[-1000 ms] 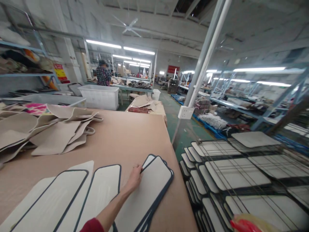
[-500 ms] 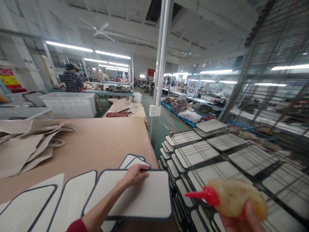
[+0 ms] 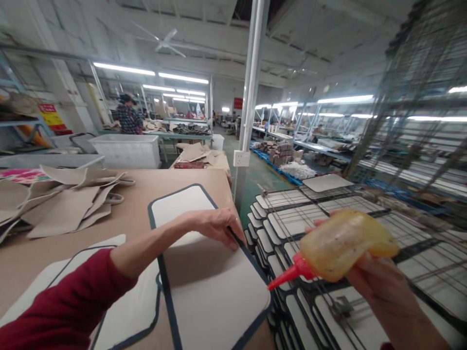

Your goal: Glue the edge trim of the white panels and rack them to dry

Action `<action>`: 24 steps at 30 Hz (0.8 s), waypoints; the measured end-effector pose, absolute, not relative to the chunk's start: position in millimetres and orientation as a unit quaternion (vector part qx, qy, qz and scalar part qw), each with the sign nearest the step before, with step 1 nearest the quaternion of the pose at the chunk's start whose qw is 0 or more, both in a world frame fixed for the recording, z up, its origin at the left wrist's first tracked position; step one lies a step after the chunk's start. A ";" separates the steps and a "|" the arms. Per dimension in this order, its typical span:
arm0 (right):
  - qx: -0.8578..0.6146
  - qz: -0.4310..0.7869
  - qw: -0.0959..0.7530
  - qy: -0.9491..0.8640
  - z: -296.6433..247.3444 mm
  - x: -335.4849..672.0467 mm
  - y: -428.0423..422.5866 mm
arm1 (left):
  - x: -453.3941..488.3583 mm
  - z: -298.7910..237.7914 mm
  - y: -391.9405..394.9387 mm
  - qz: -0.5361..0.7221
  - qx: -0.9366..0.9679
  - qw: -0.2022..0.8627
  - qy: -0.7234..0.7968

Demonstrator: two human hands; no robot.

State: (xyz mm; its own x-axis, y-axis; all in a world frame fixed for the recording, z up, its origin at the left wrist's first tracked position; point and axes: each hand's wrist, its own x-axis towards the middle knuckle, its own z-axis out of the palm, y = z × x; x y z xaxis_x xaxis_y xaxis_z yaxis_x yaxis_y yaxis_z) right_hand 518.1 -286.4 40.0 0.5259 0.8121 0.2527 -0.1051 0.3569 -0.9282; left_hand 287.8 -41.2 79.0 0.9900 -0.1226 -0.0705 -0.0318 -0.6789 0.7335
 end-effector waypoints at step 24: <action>-0.440 0.359 0.736 -0.369 53.7 490.6 -264.1 | 273.6 93.3 -48.1 -0.137 0.824 0.549 -0.025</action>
